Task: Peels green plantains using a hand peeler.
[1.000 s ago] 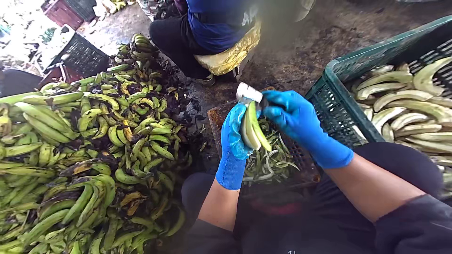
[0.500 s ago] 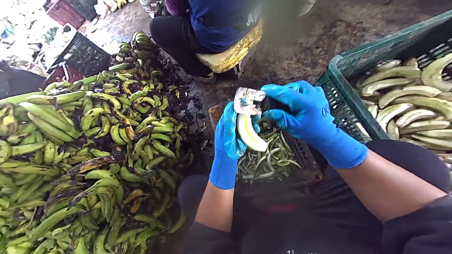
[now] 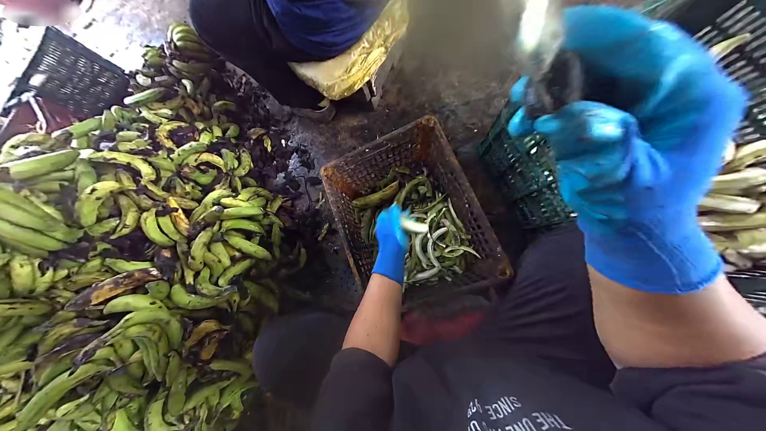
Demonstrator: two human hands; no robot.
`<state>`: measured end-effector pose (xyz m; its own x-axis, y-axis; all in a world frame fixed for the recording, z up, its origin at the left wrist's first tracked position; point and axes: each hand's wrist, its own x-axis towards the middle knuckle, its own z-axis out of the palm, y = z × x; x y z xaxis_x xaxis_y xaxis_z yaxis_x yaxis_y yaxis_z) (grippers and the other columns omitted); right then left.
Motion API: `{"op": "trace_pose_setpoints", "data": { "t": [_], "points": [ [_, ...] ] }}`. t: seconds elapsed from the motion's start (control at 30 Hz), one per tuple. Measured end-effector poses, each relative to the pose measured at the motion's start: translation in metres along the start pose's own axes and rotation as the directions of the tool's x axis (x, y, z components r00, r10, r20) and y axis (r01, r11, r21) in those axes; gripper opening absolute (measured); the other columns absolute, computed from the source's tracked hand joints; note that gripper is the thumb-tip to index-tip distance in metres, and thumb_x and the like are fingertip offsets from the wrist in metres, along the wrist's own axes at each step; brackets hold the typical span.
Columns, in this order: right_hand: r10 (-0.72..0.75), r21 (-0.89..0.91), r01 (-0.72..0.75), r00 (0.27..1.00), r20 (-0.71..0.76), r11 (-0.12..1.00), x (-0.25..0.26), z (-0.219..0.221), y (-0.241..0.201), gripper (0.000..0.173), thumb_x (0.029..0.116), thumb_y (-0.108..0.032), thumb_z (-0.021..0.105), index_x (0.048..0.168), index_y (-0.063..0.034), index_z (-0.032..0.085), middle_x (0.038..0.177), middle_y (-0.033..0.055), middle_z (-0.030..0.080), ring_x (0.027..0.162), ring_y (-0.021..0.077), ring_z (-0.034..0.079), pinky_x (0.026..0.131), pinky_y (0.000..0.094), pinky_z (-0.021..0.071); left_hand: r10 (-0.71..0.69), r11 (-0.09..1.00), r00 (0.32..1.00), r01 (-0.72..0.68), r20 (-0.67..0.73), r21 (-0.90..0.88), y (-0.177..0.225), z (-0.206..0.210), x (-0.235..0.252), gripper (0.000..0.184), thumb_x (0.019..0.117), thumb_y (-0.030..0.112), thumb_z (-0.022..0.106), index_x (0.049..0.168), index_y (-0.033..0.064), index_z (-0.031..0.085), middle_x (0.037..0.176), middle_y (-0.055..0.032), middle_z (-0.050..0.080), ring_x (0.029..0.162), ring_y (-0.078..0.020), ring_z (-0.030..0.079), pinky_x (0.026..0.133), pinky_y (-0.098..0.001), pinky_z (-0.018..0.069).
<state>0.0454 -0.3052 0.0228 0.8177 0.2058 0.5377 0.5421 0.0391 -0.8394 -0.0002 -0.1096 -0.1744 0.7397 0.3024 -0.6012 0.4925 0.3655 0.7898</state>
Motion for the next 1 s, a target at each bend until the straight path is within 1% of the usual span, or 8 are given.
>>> {"op": "trace_pose_setpoints", "data": {
  "t": [0.1, 0.2, 0.37, 0.43, 0.57, 0.67, 0.83, 1.0],
  "points": [
    [-0.236, 0.108, 0.236, 0.972, -0.009, 0.966, -0.058, -0.055, 0.086, 0.045, 0.0976, -0.019, 0.069, 0.132, 0.0079, 0.057, 0.116, 0.0079, 0.069, 0.100, 0.0137, 0.069, 0.078, 0.0272, 0.0612, 0.143, 0.989, 0.886, -0.110, 0.440, -0.100, 0.059, 0.050, -0.021, 0.041, 0.1097, 0.030, 0.036, 0.143, 0.0084, 0.046, 0.122, -0.0113, 0.064, 0.095, -0.0202, 0.069, 0.081, -0.0376, 0.0604],
    [-0.101, 0.007, 0.105, 0.975, -0.200, 0.994, -0.058, -0.063, 0.070, 0.052, 0.0959, -0.020, 0.071, 0.134, 0.0087, 0.051, 0.116, 0.0099, 0.067, 0.101, 0.0163, 0.068, 0.083, 0.0332, 0.0608, 0.257, 0.872, 0.904, -0.369, 0.342, 0.321, 0.052, 0.024, 0.025, 0.042, 0.1078, 0.028, 0.048, 0.145, 0.0077, 0.051, 0.136, -0.0120, 0.062, 0.113, -0.0196, 0.066, 0.094, -0.0385, 0.0573],
    [-0.004, 0.087, 0.034, 0.947, -0.321, 0.996, 0.003, -0.048, 0.013, 0.038, 0.1041, -0.019, 0.056, 0.139, -0.0046, 0.052, 0.119, -0.0005, 0.067, 0.095, 0.0080, 0.067, 0.078, 0.0237, 0.0601, -0.059, -0.120, 0.978, -0.207, 0.201, 0.971, -0.051, -0.055, 0.120, 0.064, 0.0924, 0.032, 0.066, 0.152, 0.0179, 0.048, 0.159, -0.0100, 0.043, 0.150, -0.0370, 0.032, 0.110, -0.0703, 0.0348],
    [0.104, 0.197, -0.041, 0.941, -0.322, 0.980, 0.011, -0.047, 0.016, 0.037, 0.1035, -0.015, 0.053, 0.138, -0.0013, 0.052, 0.121, 0.0055, 0.066, 0.089, 0.0108, 0.067, 0.071, 0.0253, 0.0597, -0.059, -0.261, 0.988, -0.151, 0.141, 0.953, -0.068, -0.051, 0.109, 0.073, 0.0886, 0.023, 0.072, 0.155, 0.0223, 0.044, 0.166, -0.0048, 0.031, 0.156, -0.0388, 0.011, 0.113, -0.0751, 0.0208],
    [0.091, 0.152, -0.059, 0.974, -0.206, 0.987, 0.015, -0.024, 0.031, 0.041, 0.0961, -0.020, 0.068, 0.128, 0.0049, 0.062, 0.112, 0.0081, 0.069, 0.089, 0.0095, 0.067, 0.074, 0.0268, 0.0600, 0.017, -0.414, 0.982, -0.163, 0.186, 0.896, -0.086, -0.046, 0.099, 0.061, 0.0866, 0.020, 0.072, 0.145, 0.0222, 0.057, 0.154, -0.0133, 0.048, 0.148, -0.0444, 0.030, 0.112, -0.0705, 0.0275],
    [0.033, -0.068, -0.040, 0.993, -0.111, 0.997, 0.016, -0.019, 0.028, 0.044, 0.0936, -0.029, 0.069, 0.125, 0.0017, 0.069, 0.119, 0.0113, 0.071, 0.108, 0.0161, 0.064, 0.093, 0.0337, 0.0542, -0.053, -0.252, 0.981, -0.194, 0.187, 0.948, -0.054, -0.040, 0.093, 0.053, 0.0847, 0.033, 0.076, 0.134, 0.0166, 0.065, 0.147, -0.0237, 0.050, 0.139, -0.0476, 0.041, 0.105, -0.0701, 0.0383],
    [0.244, 0.373, -0.197, 0.966, -0.084, 0.907, 0.010, -0.020, 0.037, 0.040, 0.1043, -0.015, 0.050, 0.139, 0.0034, 0.053, 0.124, 0.0102, 0.068, 0.093, 0.0141, 0.069, 0.079, 0.0309, 0.0603, 0.217, 0.848, 0.976, -0.187, -0.005, 0.496, 0.011, -0.044, 0.052, 0.054, 0.0921, 0.009, 0.070, 0.139, -0.0049, 0.047, 0.120, -0.0210, 0.063, 0.106, -0.0256, 0.065, 0.089, -0.0424, 0.0571],
    [0.567, 0.332, -0.582, 0.810, 0.149, 0.743, -0.043, 0.042, 0.045, 0.043, 0.1093, -0.030, 0.040, 0.148, -0.0117, 0.043, 0.102, 0.0062, 0.070, 0.079, 0.0177, 0.070, 0.071, 0.0354, 0.0619, 0.324, 0.920, 0.940, -0.286, 0.109, -0.267, 0.066, -0.041, -0.006, 0.038, 0.0984, 0.006, 0.056, 0.136, 0.0058, 0.047, 0.111, -0.0118, 0.067, 0.097, -0.0227, 0.068, 0.085, -0.0432, 0.0594]
  ]
}}
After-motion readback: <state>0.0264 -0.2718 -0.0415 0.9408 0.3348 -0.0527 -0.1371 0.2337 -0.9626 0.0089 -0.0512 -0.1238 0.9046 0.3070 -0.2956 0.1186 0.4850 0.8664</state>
